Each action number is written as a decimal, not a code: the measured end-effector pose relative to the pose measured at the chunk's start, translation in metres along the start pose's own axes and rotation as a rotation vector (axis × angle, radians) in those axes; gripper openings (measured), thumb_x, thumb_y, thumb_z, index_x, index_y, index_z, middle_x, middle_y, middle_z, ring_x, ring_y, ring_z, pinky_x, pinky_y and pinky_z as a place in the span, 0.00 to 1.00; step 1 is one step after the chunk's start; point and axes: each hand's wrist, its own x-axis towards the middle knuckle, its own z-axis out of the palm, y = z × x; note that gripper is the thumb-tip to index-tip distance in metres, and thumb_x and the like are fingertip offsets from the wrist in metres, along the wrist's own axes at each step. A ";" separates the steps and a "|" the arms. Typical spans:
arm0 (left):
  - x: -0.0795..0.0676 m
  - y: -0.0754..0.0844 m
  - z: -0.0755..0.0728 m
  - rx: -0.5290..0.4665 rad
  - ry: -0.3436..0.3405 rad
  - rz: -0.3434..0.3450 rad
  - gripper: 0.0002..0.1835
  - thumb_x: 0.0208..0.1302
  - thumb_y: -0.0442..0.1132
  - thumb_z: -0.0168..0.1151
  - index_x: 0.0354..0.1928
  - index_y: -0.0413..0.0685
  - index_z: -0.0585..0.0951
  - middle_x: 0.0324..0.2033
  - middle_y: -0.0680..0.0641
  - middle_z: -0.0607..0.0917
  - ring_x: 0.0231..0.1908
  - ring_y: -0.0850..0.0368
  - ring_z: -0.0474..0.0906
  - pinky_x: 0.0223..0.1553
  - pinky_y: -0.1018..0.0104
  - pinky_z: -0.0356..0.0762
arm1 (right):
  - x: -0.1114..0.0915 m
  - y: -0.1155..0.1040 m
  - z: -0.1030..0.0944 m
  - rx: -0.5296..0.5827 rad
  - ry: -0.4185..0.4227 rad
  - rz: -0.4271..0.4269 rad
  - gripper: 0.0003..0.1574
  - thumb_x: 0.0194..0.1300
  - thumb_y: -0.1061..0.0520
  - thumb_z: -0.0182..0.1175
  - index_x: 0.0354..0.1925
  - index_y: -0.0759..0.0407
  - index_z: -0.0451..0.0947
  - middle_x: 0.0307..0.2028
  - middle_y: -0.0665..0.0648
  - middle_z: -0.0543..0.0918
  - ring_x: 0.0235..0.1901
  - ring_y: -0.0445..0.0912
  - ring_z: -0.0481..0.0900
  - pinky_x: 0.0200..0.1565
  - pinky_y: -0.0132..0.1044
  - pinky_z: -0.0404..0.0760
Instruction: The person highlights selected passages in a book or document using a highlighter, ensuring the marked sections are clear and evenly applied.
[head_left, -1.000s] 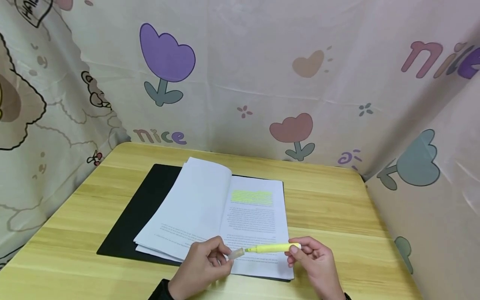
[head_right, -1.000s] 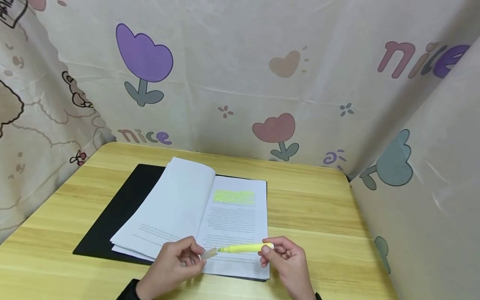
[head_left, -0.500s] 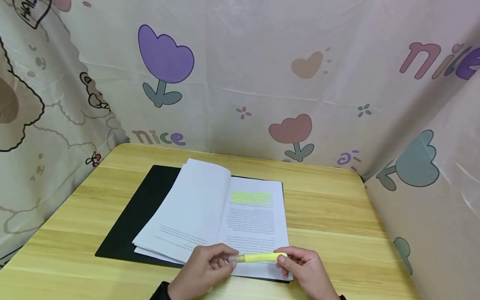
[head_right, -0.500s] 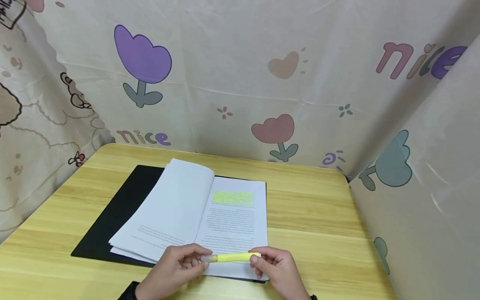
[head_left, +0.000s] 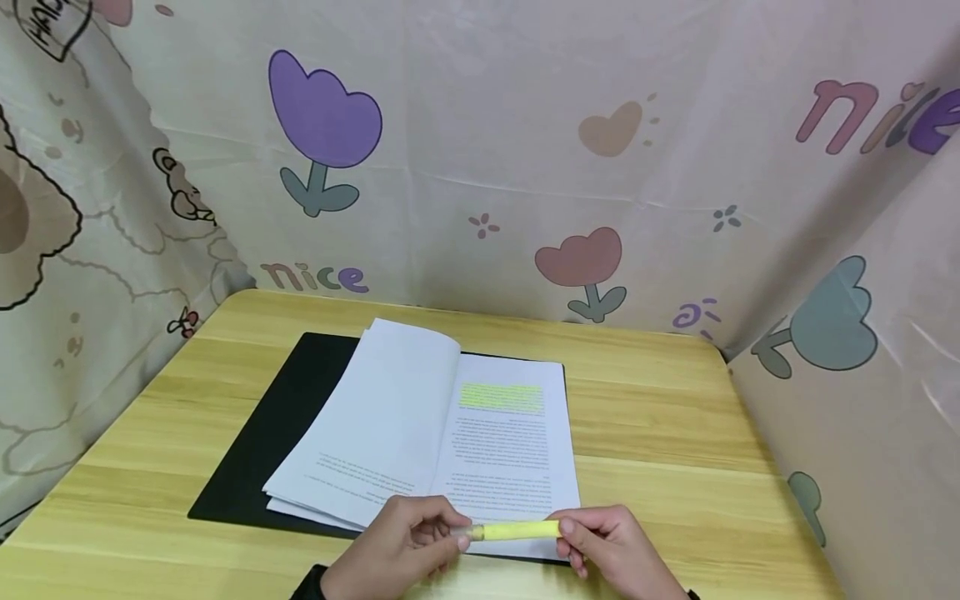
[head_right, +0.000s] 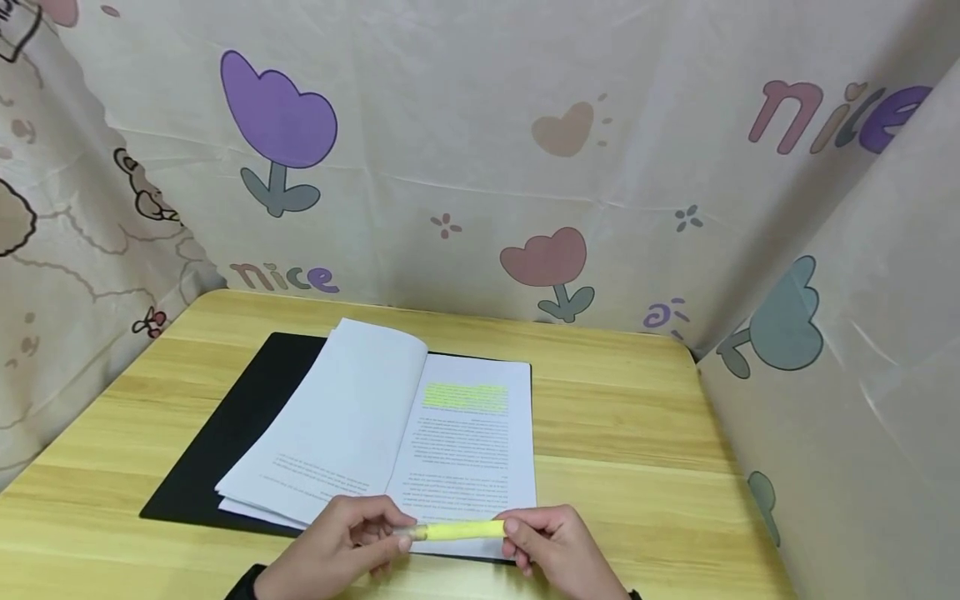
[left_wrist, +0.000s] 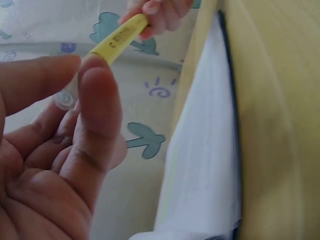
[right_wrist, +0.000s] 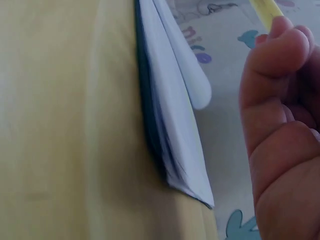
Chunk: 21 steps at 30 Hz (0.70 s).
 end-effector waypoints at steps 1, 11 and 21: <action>-0.001 0.001 -0.001 0.004 0.003 0.000 0.09 0.75 0.40 0.63 0.48 0.43 0.87 0.29 0.49 0.86 0.25 0.69 0.78 0.26 0.71 0.82 | 0.000 0.001 0.002 0.001 -0.003 -0.008 0.17 0.80 0.64 0.52 0.55 0.75 0.82 0.32 0.50 0.87 0.28 0.33 0.79 0.29 0.24 0.81; -0.003 0.002 -0.011 0.060 -0.017 0.044 0.08 0.74 0.39 0.65 0.48 0.44 0.87 0.31 0.46 0.87 0.28 0.72 0.77 0.28 0.72 0.82 | 0.000 -0.003 0.011 0.031 0.023 0.057 0.16 0.78 0.64 0.55 0.53 0.74 0.84 0.32 0.51 0.88 0.28 0.35 0.79 0.31 0.25 0.81; -0.003 0.001 -0.011 0.047 -0.035 0.013 0.09 0.74 0.39 0.64 0.48 0.44 0.87 0.28 0.48 0.86 0.26 0.72 0.76 0.25 0.74 0.79 | 0.001 -0.001 0.012 0.023 0.024 0.102 0.19 0.79 0.61 0.55 0.54 0.77 0.82 0.31 0.49 0.87 0.27 0.34 0.78 0.31 0.26 0.81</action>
